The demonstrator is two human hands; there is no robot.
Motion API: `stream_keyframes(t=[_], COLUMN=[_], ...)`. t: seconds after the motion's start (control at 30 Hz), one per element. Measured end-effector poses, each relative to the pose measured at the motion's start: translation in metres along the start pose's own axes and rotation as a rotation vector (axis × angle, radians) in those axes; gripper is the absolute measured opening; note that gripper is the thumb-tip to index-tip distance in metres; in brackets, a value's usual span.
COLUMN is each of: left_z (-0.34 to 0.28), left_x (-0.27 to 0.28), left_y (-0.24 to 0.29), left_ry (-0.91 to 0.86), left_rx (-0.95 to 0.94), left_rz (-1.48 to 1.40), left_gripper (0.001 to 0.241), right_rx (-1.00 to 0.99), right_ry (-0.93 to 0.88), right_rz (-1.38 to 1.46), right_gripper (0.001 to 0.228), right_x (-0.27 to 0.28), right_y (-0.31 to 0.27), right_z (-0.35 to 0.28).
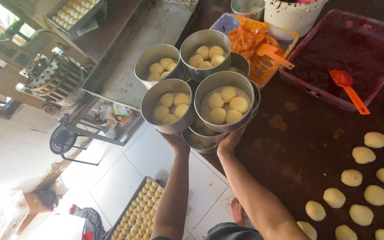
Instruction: Placing pre-rolled dough balls into round metal baking molds.
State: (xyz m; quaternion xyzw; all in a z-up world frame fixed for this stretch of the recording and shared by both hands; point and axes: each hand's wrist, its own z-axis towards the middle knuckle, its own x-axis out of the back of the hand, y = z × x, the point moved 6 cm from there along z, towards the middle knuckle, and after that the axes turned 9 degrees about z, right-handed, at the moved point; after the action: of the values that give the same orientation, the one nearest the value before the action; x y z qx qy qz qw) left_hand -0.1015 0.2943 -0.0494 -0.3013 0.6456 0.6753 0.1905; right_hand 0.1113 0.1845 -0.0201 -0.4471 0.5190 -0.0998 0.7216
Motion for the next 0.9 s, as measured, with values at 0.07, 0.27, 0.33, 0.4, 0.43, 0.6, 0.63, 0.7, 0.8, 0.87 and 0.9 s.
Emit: stream_keyframes(t=[0.07,0.27,0.33,0.4,0.43,0.6,0.63,0.7,0.8,0.87,0.9], left_z=[0.001,0.037,0.052,0.073,0.110,0.221,0.231,0.246,0.252,0.233,0.226], left_x=[-0.008,0.060,0.058,0.007,-0.001,-0.079,-0.079,-0.085,-0.087,-0.098,-0.104], left_y=[0.008,0.023,0.082,0.171,0.183,0.175,0.165,0.133,0.116,0.127,0.135], left_ry=[0.036,0.149,0.256,0.198,0.196,-0.177,-0.175,-0.411,-0.456,-0.397,-0.344], left_rx=[-0.005,-0.237,-0.368,-0.535,-0.533,0.032,0.029,0.134,0.114,0.080,0.040], left_rz=[0.028,0.260,0.402,0.698,0.692,0.968,0.962,1.036,0.891,1.020,1.147], left_gripper=[0.085,0.086,0.086,0.078,0.078,0.085,0.085,0.071,0.069,0.069,0.071], right_rx=[-0.047,0.058,0.138,0.103,0.109,0.468,0.473,0.739,0.891,0.747,0.595], right_ry=[0.002,-0.087,-0.095,-0.026,-0.025,-0.535,-0.540,-0.852,-1.205,-1.263,-1.302], right_rz=[0.029,-0.196,-0.436,-0.356,-0.359,-0.842,-0.843,-1.110,-1.399,-1.584,-1.766], right_gripper=[0.080,0.080,0.078,0.078,0.078,0.059,0.059,0.068,0.083,0.067,0.052], right_x=[-0.013,0.018,0.037,0.038,0.029,-0.081,-0.100,-0.153,-0.199,-0.196,-0.192], right_y=[-0.013,-0.025,-0.039,-0.073,-0.087,-0.176,-0.178,-0.174,-0.123,-0.091,-0.072], right_z=[0.003,0.015,0.030,0.052,0.066,0.125,0.139,0.148,0.158,0.169,0.176])
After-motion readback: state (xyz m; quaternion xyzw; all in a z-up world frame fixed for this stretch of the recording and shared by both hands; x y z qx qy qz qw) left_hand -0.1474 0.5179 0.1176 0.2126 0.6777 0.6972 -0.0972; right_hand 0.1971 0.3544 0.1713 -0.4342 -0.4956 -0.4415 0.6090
